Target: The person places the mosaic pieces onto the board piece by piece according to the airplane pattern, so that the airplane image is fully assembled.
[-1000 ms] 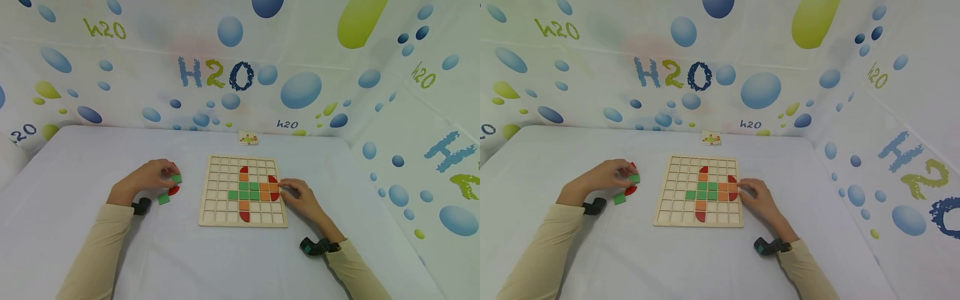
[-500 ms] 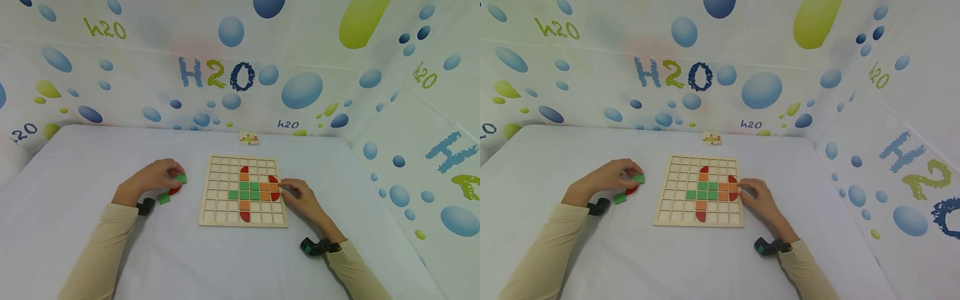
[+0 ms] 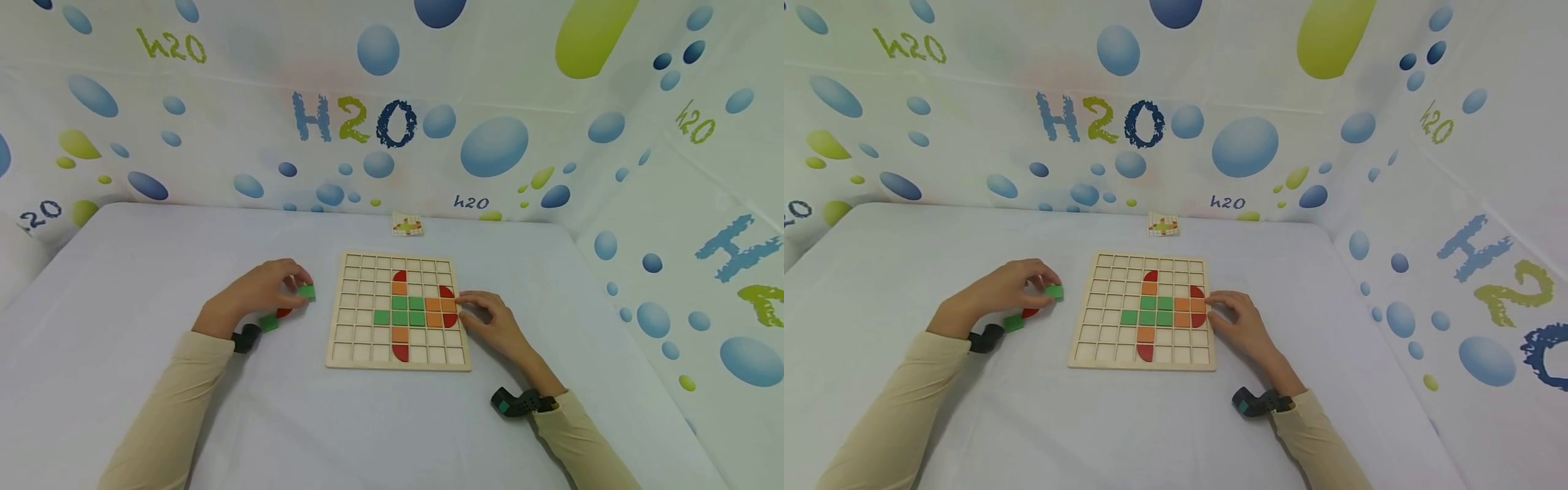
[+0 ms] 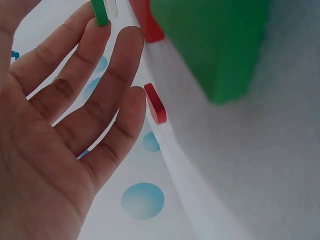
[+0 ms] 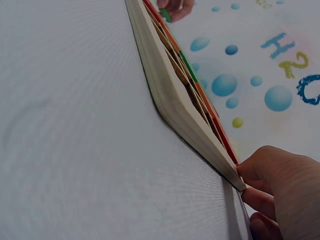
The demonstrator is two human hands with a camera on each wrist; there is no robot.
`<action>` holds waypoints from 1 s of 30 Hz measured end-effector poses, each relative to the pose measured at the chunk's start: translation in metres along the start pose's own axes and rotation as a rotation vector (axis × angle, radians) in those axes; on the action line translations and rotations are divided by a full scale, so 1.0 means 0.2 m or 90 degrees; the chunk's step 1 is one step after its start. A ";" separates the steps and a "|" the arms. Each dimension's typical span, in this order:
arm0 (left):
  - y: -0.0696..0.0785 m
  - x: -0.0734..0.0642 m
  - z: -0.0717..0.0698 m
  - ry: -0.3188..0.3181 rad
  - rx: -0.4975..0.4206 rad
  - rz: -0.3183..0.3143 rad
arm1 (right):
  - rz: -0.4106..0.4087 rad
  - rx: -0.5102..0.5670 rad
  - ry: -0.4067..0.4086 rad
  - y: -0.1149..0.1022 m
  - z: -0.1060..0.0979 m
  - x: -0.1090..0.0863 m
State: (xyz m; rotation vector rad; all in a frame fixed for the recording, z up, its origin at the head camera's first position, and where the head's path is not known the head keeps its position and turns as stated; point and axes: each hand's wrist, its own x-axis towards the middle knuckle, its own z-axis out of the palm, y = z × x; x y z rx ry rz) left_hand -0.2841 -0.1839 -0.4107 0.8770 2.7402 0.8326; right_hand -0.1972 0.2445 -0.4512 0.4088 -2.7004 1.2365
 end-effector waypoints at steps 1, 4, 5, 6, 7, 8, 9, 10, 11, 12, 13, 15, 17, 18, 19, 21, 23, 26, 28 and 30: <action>0.00 0.00 0.00 -0.002 -0.002 -0.003 | 0.001 0.000 0.000 0.00 0.00 0.00; 0.01 0.01 0.01 -0.007 -0.001 0.004 | 0.002 0.000 0.000 0.00 0.00 0.00; 0.02 0.01 0.02 -0.009 0.000 0.008 | 0.001 -0.001 0.000 0.00 0.00 0.00; 0.02 0.01 0.02 -0.011 0.002 0.013 | 0.002 -0.001 0.001 0.00 0.00 0.00; 0.03 0.01 0.02 -0.013 0.004 0.019 | 0.001 -0.002 0.001 0.00 0.00 -0.01; 0.03 0.02 0.02 -0.015 0.008 0.025 | 0.000 -0.003 0.002 0.00 0.00 -0.01; 0.04 0.02 0.02 -0.017 0.011 0.028 | -0.001 -0.003 0.002 0.00 0.00 -0.01; 0.05 0.02 0.02 -0.018 0.011 0.031 | -0.003 -0.004 0.002 0.00 0.00 0.00; 0.05 0.02 0.02 -0.021 0.012 0.035 | -0.005 -0.004 0.002 0.00 0.00 0.00; 0.06 0.03 0.03 -0.022 0.013 0.039 | -0.005 -0.004 0.002 -0.01 0.00 0.00; 0.06 0.03 0.03 -0.022 0.015 0.043 | -0.005 -0.003 0.002 -0.01 0.00 0.00; 0.06 0.03 0.04 -0.020 0.018 0.052 | -0.004 -0.001 0.001 -0.01 0.00 0.00; 0.07 0.04 0.04 -0.015 0.022 0.064 | -0.003 0.000 0.001 -0.01 0.00 0.00; 0.07 0.04 0.05 -0.011 0.023 0.067 | -0.001 -0.001 0.000 -0.01 0.00 0.00; 0.08 0.04 0.05 -0.008 0.024 0.071 | -0.002 0.000 -0.001 -0.01 0.00 0.00; 0.09 0.04 0.06 -0.002 0.020 0.085 | 0.000 0.000 0.000 -0.01 0.00 0.00; 0.10 0.05 0.06 0.001 0.016 0.097 | -0.001 0.001 0.001 0.00 0.00 0.00; 0.11 0.06 0.07 0.002 0.009 0.111 | -0.003 0.005 0.003 0.01 0.00 0.00; 0.12 0.06 0.08 0.001 0.007 0.114 | -0.007 0.006 0.003 0.02 0.00 0.00; 0.13 0.07 0.09 0.000 0.003 0.117 | -0.010 0.008 0.002 0.02 0.00 0.00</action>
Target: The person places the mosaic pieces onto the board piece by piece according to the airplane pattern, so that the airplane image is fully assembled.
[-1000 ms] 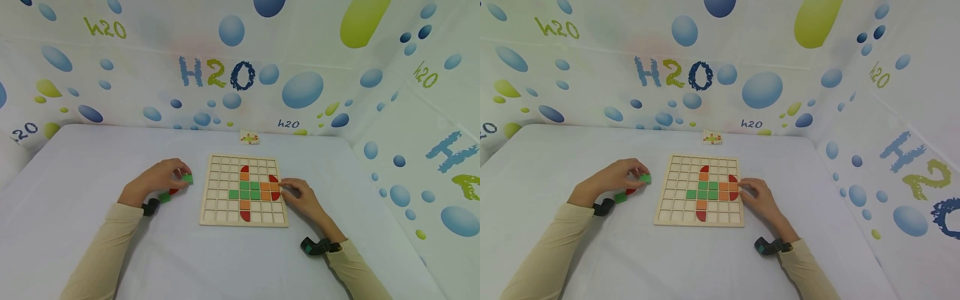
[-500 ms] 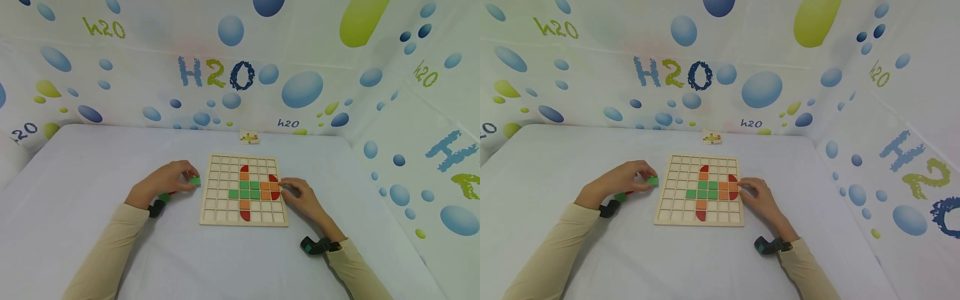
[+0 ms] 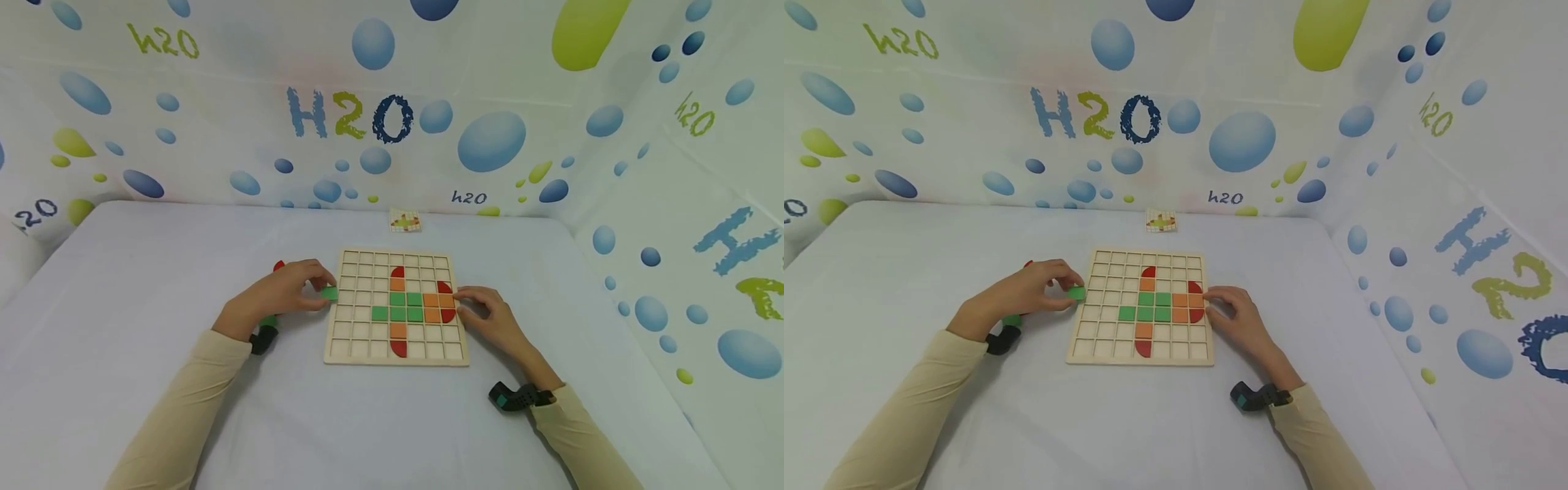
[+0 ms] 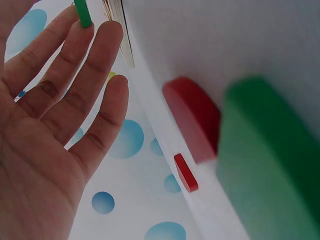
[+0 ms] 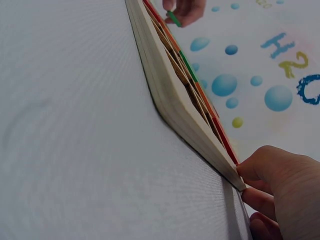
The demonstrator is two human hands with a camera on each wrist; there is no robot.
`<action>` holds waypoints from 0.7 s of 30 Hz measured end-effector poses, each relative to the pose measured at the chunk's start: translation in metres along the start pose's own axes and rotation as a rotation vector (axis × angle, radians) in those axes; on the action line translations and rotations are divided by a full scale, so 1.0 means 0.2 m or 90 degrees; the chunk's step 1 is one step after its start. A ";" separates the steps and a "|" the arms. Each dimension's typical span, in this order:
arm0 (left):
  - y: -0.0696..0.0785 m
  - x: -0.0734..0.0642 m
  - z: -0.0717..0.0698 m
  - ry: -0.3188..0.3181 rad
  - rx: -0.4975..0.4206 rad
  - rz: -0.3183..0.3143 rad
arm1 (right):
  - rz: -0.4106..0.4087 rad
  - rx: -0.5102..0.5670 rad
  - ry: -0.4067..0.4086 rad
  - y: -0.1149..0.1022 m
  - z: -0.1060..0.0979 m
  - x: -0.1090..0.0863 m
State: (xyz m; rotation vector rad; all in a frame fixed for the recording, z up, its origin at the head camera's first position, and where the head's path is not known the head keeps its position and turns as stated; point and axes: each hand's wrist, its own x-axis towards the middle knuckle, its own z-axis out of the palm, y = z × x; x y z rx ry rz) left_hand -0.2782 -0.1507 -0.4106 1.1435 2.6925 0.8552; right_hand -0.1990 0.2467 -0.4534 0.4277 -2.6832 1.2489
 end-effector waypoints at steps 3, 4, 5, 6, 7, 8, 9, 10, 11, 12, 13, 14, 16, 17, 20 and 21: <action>0.01 0.01 0.01 0.001 -0.003 0.011 | -0.001 0.002 -0.001 0.00 0.00 0.00; 0.02 0.02 0.01 0.000 -0.004 0.013 | 0.000 0.001 -0.001 0.00 0.00 0.00; 0.03 0.02 0.02 0.000 -0.004 0.014 | 0.002 0.001 0.001 0.00 0.00 0.00; 0.03 0.03 0.02 -0.002 -0.003 0.014 | 0.004 -0.001 0.002 0.00 0.00 0.00; 0.04 0.03 0.02 -0.003 0.000 0.017 | 0.006 -0.001 0.003 -0.01 0.00 0.00; 0.04 0.04 0.03 -0.006 0.002 0.016 | 0.007 0.000 0.005 -0.02 0.00 0.00; 0.05 0.05 0.03 -0.010 0.004 0.015 | 0.008 0.001 0.006 -0.03 0.00 0.00; 0.05 0.06 0.03 -0.013 0.006 0.014 | 0.010 0.002 0.006 -0.04 0.00 0.00; 0.06 0.06 0.04 -0.016 0.007 0.014 | 0.012 0.003 0.006 -0.04 0.00 0.00; 0.07 0.07 0.04 -0.020 0.008 0.016 | 0.013 0.005 0.005 -0.05 0.00 0.00; 0.07 0.07 0.04 -0.024 0.008 0.019 | 0.014 0.008 0.005 -0.05 0.00 0.00; 0.08 0.08 0.04 -0.028 0.006 0.019 | 0.015 0.009 0.005 -0.05 0.00 0.00; 0.09 0.09 0.05 -0.033 0.004 0.023 | 0.016 0.007 0.004 -0.04 0.00 0.00; 0.09 0.10 0.06 -0.036 0.001 0.025 | 0.017 0.007 0.004 -0.03 0.00 0.00; 0.10 0.12 0.08 -0.041 -0.001 0.023 | 0.015 0.004 0.000 0.00 0.00 0.00; 0.11 0.12 0.08 -0.042 -0.001 0.021 | 0.014 0.004 -0.002 0.01 0.00 0.00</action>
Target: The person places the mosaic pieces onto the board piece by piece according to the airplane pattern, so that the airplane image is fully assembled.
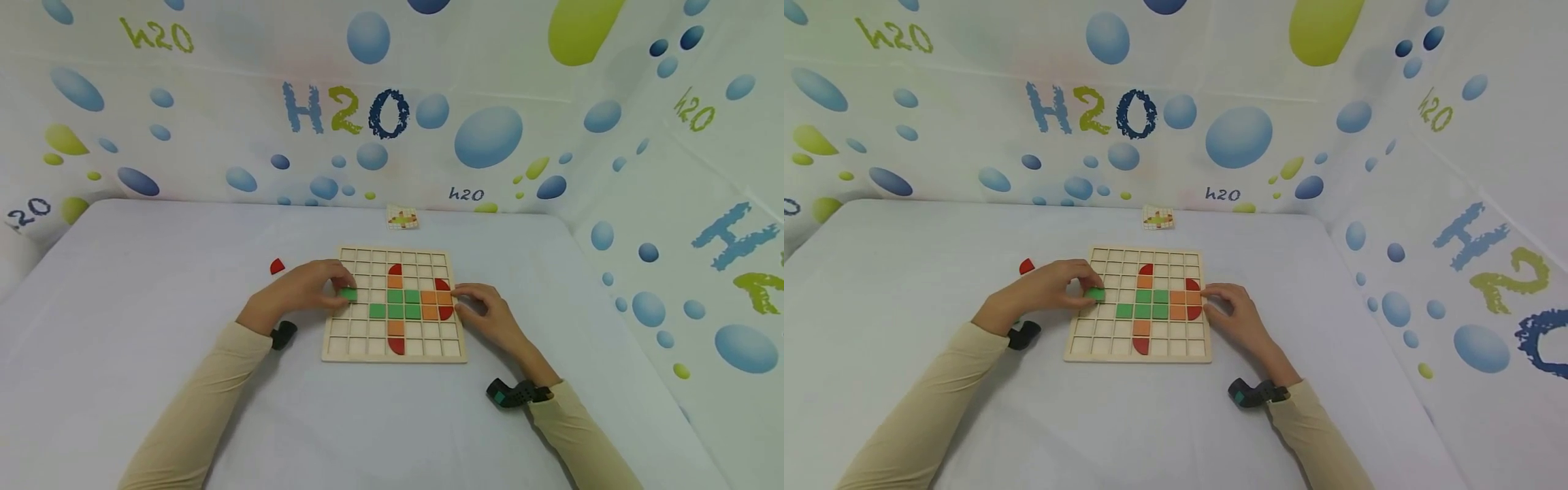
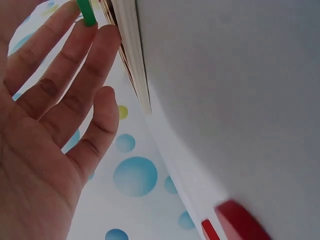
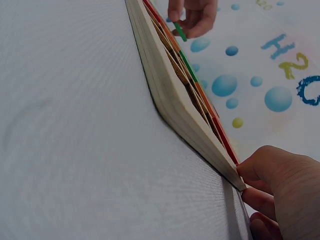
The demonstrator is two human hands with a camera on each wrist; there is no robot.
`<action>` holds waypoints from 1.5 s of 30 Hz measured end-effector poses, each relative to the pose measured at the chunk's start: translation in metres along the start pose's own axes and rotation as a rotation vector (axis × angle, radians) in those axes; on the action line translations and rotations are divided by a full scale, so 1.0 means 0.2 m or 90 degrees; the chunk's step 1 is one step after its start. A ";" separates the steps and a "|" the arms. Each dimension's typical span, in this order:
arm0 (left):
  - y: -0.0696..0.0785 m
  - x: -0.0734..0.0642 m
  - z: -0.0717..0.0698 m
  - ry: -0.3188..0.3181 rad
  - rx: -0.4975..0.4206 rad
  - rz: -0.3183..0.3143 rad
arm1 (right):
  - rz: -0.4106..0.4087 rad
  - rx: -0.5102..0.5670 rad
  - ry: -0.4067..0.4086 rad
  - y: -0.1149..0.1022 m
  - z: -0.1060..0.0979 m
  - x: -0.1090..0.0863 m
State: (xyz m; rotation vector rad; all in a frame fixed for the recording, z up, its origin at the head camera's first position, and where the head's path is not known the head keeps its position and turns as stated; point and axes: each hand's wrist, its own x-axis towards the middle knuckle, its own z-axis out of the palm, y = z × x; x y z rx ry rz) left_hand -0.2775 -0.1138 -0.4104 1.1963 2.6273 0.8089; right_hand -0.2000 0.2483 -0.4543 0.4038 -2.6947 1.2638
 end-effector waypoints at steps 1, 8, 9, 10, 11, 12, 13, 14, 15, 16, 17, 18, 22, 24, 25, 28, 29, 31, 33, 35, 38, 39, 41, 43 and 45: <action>0.00 0.01 0.01 -0.001 0.000 -0.002 | -0.002 -0.001 -0.002 0.01 0.00 0.00; 0.02 0.06 0.03 -0.007 -0.003 -0.005 | -0.025 -0.006 -0.002 0.02 0.00 0.01; 0.02 0.07 0.03 -0.009 -0.005 -0.004 | -0.027 -0.007 -0.001 0.02 0.00 0.01; 0.02 0.07 0.03 -0.011 -0.009 -0.004 | -0.028 -0.009 0.000 0.02 0.00 0.01; 0.03 0.08 0.03 -0.014 -0.012 -0.006 | -0.028 -0.011 0.001 0.02 0.00 0.01; 0.03 0.08 0.03 -0.016 -0.014 -0.004 | -0.027 -0.013 0.001 0.02 0.00 0.01; 0.04 0.09 0.03 -0.018 -0.014 -0.003 | -0.029 -0.015 0.003 0.02 0.00 0.01; 0.04 0.09 0.03 -0.021 -0.014 -0.003 | -0.029 -0.015 0.004 0.02 0.00 0.01; 0.05 0.10 0.03 -0.023 -0.013 -0.002 | -0.029 -0.015 0.005 0.02 0.00 0.00; 0.05 0.11 0.03 -0.025 -0.012 -0.002 | -0.029 -0.016 0.005 0.02 0.00 0.00; 0.06 0.11 0.03 -0.028 -0.011 0.000 | -0.029 -0.015 0.005 0.02 0.00 0.00; 0.06 0.12 0.03 -0.029 -0.011 0.002 | -0.028 -0.015 0.006 0.02 0.00 0.00; 0.08 0.14 0.04 -0.038 -0.012 -0.004 | -0.021 -0.014 0.005 0.02 0.00 0.00; 0.09 0.15 0.05 -0.045 -0.017 -0.007 | -0.019 -0.014 0.003 0.02 0.00 0.00; 0.09 0.15 0.05 -0.048 -0.016 -0.008 | -0.020 -0.014 0.003 0.02 0.00 0.01; 0.09 0.16 0.06 -0.058 -0.019 -0.019 | -0.024 -0.018 0.003 0.02 0.00 0.01; 0.09 0.16 0.07 -0.060 -0.020 -0.020 | -0.027 -0.018 0.002 0.02 0.00 0.01; 0.09 0.16 0.07 -0.061 -0.014 -0.026 | -0.033 -0.023 0.003 0.02 0.00 0.01; 0.09 0.16 0.07 -0.062 -0.011 -0.028 | -0.033 -0.022 0.004 0.02 0.00 0.01; 0.09 0.16 0.06 -0.064 -0.011 -0.024 | -0.033 -0.021 0.005 0.02 0.00 0.01; 0.09 0.16 0.06 -0.068 -0.019 -0.023 | -0.027 -0.017 0.003 0.02 0.00 0.00; 0.09 0.16 0.05 -0.069 -0.022 -0.021 | -0.026 -0.016 0.001 0.02 0.00 0.00; 0.09 0.16 0.05 -0.071 -0.028 -0.023 | -0.027 -0.014 0.000 0.02 0.00 0.00; 0.09 0.16 0.05 -0.071 -0.030 -0.014 | -0.026 -0.013 0.000 0.02 0.00 0.00; 0.08 0.16 0.05 -0.070 -0.031 -0.003 | -0.025 -0.015 0.001 0.02 0.00 0.00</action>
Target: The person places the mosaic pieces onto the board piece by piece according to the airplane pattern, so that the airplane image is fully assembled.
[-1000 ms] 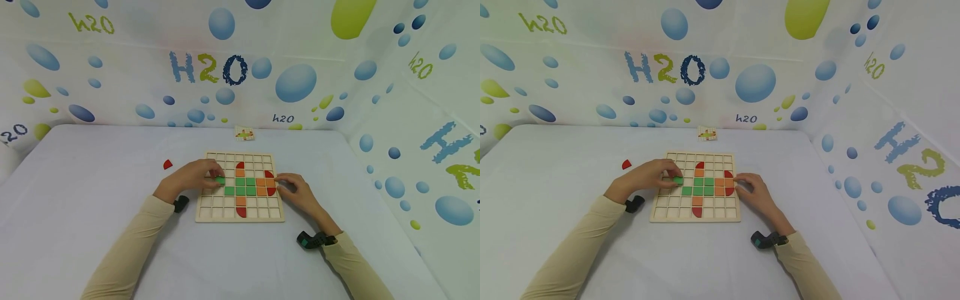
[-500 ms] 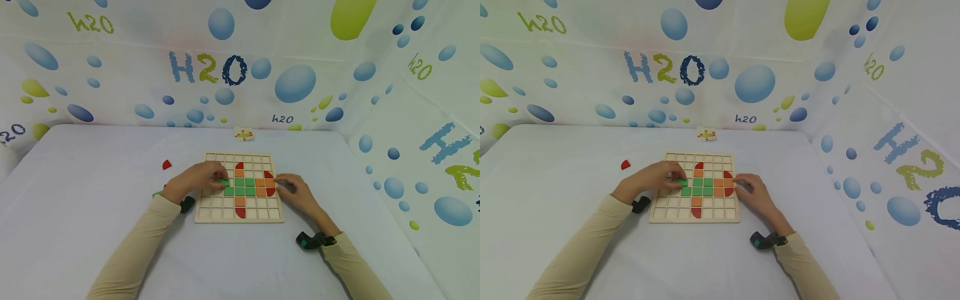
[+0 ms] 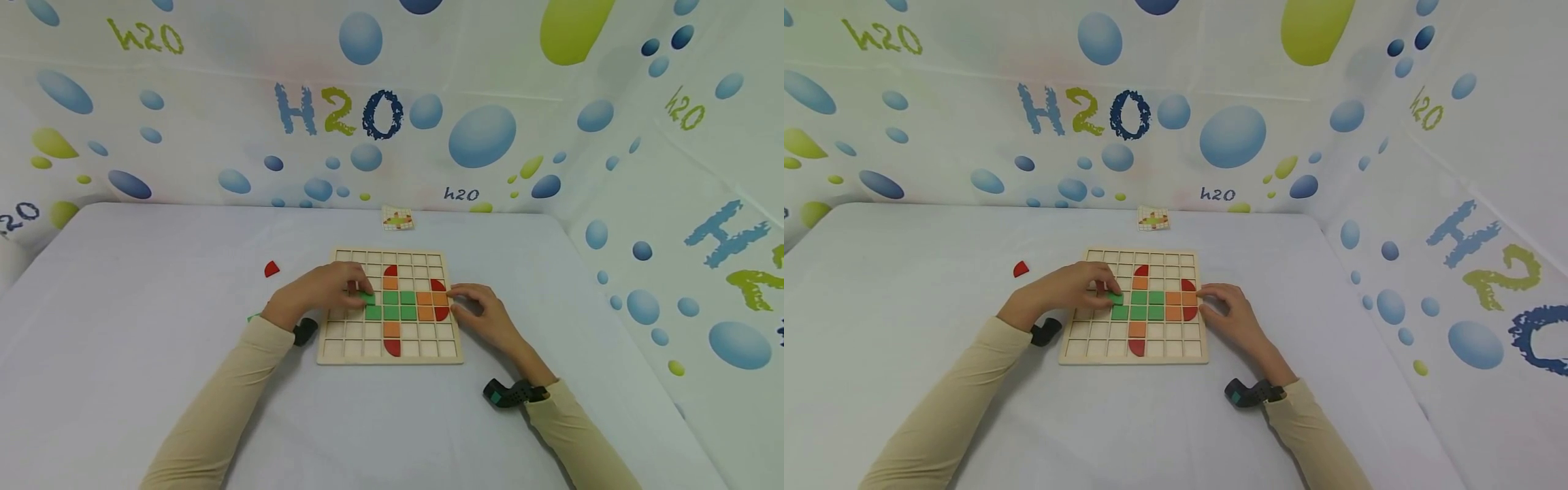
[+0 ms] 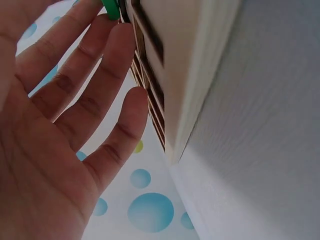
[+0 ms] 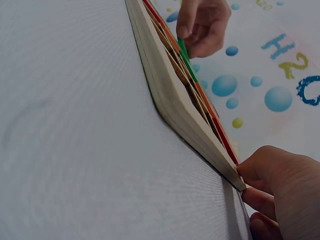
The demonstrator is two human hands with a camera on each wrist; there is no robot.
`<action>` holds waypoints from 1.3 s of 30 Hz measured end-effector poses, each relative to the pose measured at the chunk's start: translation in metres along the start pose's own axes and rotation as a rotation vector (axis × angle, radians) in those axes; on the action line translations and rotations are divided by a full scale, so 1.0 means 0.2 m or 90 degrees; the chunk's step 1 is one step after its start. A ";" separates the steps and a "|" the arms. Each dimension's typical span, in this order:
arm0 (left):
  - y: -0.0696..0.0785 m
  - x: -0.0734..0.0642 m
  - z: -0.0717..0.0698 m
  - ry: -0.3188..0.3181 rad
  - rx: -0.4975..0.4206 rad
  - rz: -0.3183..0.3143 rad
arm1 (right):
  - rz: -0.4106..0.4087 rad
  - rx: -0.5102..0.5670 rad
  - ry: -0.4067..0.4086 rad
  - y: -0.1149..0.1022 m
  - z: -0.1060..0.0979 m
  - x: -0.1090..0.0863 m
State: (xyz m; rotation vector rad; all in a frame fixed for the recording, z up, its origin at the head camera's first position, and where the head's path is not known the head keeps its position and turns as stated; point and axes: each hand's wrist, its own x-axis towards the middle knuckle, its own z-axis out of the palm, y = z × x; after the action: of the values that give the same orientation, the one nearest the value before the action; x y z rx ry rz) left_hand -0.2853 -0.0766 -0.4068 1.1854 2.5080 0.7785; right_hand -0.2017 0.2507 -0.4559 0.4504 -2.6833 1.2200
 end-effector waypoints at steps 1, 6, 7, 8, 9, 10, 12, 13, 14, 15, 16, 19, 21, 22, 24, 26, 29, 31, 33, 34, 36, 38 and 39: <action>0.00 0.00 0.00 0.001 0.000 0.005 | 0.000 -0.001 0.001 0.00 0.00 0.00; 0.01 0.01 0.00 0.004 0.016 0.018 | 0.001 0.001 0.000 0.00 0.01 0.00; 0.01 0.01 0.01 0.005 0.018 0.016 | 0.002 0.001 0.000 -0.01 0.01 0.00; 0.02 0.01 0.01 0.005 0.023 0.013 | 0.003 0.002 0.000 -0.01 0.01 0.00; 0.02 0.01 0.01 0.007 0.027 0.012 | 0.005 0.002 -0.001 -0.01 0.01 0.00; 0.02 0.01 0.01 0.010 0.030 0.012 | 0.006 0.002 0.000 -0.01 0.01 0.00; 0.03 0.01 0.01 0.016 0.038 0.011 | 0.008 0.003 0.000 -0.01 0.01 0.00; 0.03 0.01 0.01 0.018 0.041 0.011 | 0.008 0.004 0.000 -0.01 0.01 0.00; 0.03 0.01 0.02 0.019 0.045 0.011 | 0.008 0.005 0.001 -0.01 0.01 0.00; 0.04 0.01 0.02 0.020 0.045 0.007 | 0.006 0.006 0.001 -0.01 0.00 0.00; 0.04 0.01 0.02 0.020 0.046 0.003 | 0.006 0.007 0.001 -0.01 0.00 0.00; 0.04 0.00 0.02 0.018 0.051 0.000 | 0.003 0.009 -0.001 -0.01 0.01 0.00; 0.04 0.00 0.03 0.018 0.053 0.000 | 0.002 0.007 -0.002 -0.01 0.01 0.00; 0.04 -0.01 0.03 0.019 0.057 0.003 | 0.002 0.007 -0.003 -0.01 0.01 0.00; 0.04 -0.01 0.03 0.021 0.063 0.005 | 0.000 0.005 -0.003 0.00 0.02 0.00; 0.04 -0.02 0.02 0.022 0.062 0.005 | 0.000 0.006 -0.002 0.00 0.02 0.00; 0.03 -0.03 0.02 0.026 0.061 0.010 | 0.000 0.007 -0.002 -0.01 0.02 -0.01; 0.02 -0.04 0.02 0.030 0.058 0.015 | 0.001 0.007 -0.001 -0.02 0.01 -0.01; 0.01 -0.05 0.02 0.034 0.058 0.021 | 0.003 0.006 0.001 -0.03 0.01 -0.01; 0.01 -0.05 0.02 0.035 0.058 0.021 | 0.005 0.005 0.001 -0.03 0.01 -0.02; 0.00 -0.06 0.01 0.037 0.055 0.016 | 0.008 0.004 0.002 -0.03 0.01 -0.02; -0.01 -0.08 0.01 0.040 0.055 0.012 | 0.009 0.002 0.003 -0.03 0.01 -0.02; -0.01 -0.09 0.01 0.042 0.056 0.010 | 0.010 0.003 0.003 -0.02 0.01 -0.02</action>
State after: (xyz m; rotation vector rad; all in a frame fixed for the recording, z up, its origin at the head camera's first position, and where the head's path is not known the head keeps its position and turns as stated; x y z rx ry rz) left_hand -0.2748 -0.0905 -0.4091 1.2288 2.6141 0.7280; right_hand -0.1974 0.2475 -0.4543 0.4281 -2.6858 1.2301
